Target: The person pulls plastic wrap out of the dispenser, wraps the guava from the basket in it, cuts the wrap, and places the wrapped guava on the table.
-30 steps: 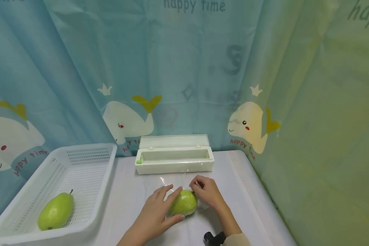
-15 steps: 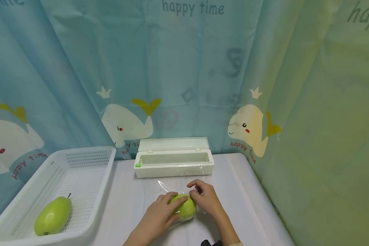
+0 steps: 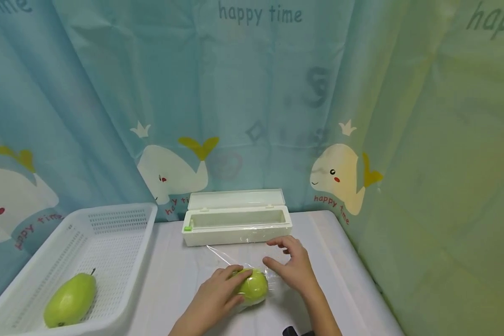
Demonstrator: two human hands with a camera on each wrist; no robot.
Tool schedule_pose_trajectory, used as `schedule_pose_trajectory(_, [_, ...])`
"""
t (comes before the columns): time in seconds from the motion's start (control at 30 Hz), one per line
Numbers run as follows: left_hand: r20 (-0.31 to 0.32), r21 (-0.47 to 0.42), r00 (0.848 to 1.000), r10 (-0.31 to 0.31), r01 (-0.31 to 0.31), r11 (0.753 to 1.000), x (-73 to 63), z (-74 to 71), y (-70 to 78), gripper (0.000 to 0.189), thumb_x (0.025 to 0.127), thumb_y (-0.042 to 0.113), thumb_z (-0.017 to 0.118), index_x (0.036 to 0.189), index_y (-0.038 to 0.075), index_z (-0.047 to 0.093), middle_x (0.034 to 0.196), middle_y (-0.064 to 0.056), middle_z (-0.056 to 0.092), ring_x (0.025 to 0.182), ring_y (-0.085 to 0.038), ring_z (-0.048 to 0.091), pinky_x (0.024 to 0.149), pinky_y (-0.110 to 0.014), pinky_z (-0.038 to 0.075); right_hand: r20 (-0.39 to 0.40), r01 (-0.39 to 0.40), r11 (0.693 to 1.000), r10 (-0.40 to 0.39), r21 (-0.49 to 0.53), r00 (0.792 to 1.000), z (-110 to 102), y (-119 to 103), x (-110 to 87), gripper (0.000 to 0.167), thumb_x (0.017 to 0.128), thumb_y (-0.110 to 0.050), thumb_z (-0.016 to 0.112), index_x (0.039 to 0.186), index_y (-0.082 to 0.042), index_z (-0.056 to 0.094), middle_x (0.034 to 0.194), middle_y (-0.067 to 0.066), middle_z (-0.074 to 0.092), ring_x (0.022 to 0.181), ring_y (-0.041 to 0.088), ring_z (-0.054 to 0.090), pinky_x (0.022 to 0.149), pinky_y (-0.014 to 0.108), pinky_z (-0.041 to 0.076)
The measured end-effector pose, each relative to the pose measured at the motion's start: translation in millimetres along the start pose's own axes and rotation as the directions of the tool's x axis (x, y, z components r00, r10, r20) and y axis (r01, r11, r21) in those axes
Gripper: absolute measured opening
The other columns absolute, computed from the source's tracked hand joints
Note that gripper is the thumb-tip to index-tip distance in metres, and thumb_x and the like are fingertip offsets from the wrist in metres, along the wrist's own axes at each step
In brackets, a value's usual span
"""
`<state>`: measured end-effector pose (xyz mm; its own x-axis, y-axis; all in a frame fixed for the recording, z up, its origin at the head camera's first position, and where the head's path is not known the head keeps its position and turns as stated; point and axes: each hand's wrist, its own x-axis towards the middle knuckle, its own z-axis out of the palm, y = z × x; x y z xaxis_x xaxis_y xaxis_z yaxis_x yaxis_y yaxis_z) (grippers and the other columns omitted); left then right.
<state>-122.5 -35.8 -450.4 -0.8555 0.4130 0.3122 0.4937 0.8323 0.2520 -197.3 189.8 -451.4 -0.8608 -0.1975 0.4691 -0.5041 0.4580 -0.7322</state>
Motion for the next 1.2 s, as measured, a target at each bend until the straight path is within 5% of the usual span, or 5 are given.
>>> schedule_pose_trajectory(0.1, [-0.014, 0.003, 1.0, -0.004, 0.004, 1.0, -0.8, -0.6, -0.3, 0.056, 0.085, 0.03, 0.078, 0.137, 0.024, 0.059, 0.131, -0.001, 0.061, 0.105, -0.022, 0.061, 0.075, -0.036, 0.055, -0.047, 0.16, 0.975, -0.169, -0.155, 0.984, 2, -12, 0.2, 0.03, 0.07, -0.016, 0.089, 0.094, -0.022, 0.071, 0.098, -0.015, 0.065, 0.093, 0.009, 0.054, 0.077, 0.031, 0.048])
schedule_pose_trajectory(0.23, [-0.038, 0.019, 0.999, 0.002, -0.001, 1.0, -0.8, -1.6, -1.4, 0.055, 0.085, 0.031, 0.077, 0.136, 0.021, 0.06, 0.128, 0.0, 0.062, 0.103, -0.022, 0.061, 0.073, -0.035, 0.055, 0.067, 0.315, 0.912, -0.309, -0.262, 0.949, 7, -26, -3.0, 0.022, 0.074, -0.018, 0.085, 0.09, -0.024, 0.071, 0.091, -0.015, 0.067, 0.085, 0.007, 0.059, 0.072, 0.028, 0.052])
schedule_pose_trajectory(0.57, [-0.038, -0.032, 0.999, 0.0, -0.002, 0.999, -2.0, -5.4, -2.4, 0.055, 0.085, 0.029, 0.077, 0.136, 0.014, 0.06, 0.128, 0.0, 0.062, 0.103, -0.021, 0.061, 0.074, -0.036, 0.055, 0.381, 0.17, 0.964, -0.082, -0.203, 0.921, 14, -25, -11.7, 0.054, 0.08, -0.046, 0.081, 0.12, -0.012, 0.07, 0.117, -0.004, 0.071, 0.106, 0.015, 0.066, 0.091, 0.04, 0.054])
schedule_pose_trajectory(0.83, [-0.057, -0.016, 0.998, 0.015, -0.016, 1.0, -2.2, -4.0, -5.8, 0.056, 0.087, 0.04, 0.073, 0.133, 0.011, 0.062, 0.126, 0.0, 0.064, 0.103, -0.02, 0.061, 0.081, -0.034, 0.055, 0.388, 0.276, 0.943, -0.189, -0.184, 0.902, 20, -18, -12.5, 0.061, 0.072, -0.046, 0.087, 0.118, -0.009, 0.07, 0.116, -0.001, 0.072, 0.107, 0.018, 0.067, 0.093, 0.039, 0.054])
schedule_pose_trajectory(1.2, [0.123, -0.022, 0.992, -0.016, 0.019, 1.0, -6.4, -14.7, -16.9, 0.103, 0.074, 0.046, 0.084, 0.158, 0.028, 0.028, 0.141, -0.001, 0.054, 0.12, -0.026, 0.057, 0.087, -0.045, 0.055, 0.441, 0.161, 0.955, -0.036, -0.25, 0.897, 26, -16, -11.7, 0.077, 0.067, -0.064, 0.082, 0.126, -0.018, 0.065, 0.122, -0.007, 0.067, 0.113, 0.017, 0.061, 0.097, 0.044, 0.05])
